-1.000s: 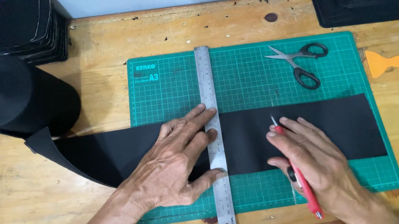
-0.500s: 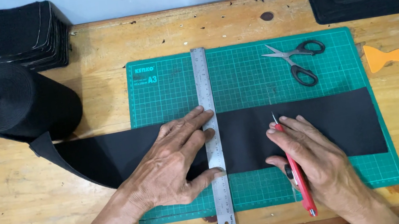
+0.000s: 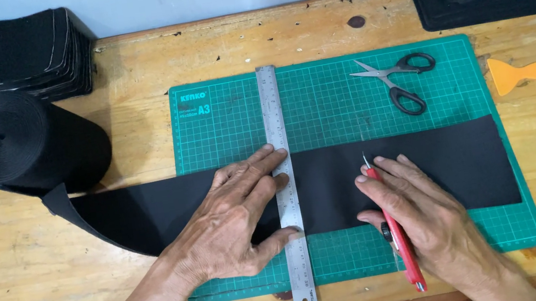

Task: The person unrolls a black fabric roll on a green cutting mat, smooths it out, and uses a metal ruler and a red utility knife to cut a rectangular piece. The person then lifts the cut piece to inspect the edges.

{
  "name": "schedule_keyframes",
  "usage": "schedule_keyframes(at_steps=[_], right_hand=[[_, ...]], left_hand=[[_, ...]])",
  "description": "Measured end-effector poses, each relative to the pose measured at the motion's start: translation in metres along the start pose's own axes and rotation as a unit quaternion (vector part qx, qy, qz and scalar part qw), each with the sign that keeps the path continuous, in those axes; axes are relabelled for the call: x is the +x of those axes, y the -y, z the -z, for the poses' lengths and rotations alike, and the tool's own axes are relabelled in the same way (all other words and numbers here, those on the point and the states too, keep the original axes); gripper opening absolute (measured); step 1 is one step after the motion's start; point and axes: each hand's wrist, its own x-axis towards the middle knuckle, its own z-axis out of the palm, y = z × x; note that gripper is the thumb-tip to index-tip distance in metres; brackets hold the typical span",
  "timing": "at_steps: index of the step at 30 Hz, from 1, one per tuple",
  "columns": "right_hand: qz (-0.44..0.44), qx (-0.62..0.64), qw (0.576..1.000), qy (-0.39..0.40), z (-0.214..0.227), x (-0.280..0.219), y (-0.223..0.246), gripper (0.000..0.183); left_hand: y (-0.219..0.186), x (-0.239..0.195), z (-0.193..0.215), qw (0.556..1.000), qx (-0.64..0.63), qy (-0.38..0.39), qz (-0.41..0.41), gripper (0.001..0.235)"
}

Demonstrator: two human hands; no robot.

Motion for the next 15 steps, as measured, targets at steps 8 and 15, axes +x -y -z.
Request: schedule_keyframes(at_steps=[8,15], right_hand=[[0.003,-0.004,1.000,0.016,0.001,-0.003,-0.001,0.067],[0.017,0.058,0.998,-0.019,0.013,0.001,0.036,0.061]], left_hand=[[0.001,0.000,-0.001,1.000,0.003,-0.003,-0.003,0.059],[0.000,0.001,0.000,1.000,-0.001,0.002,0.002,0.060]])
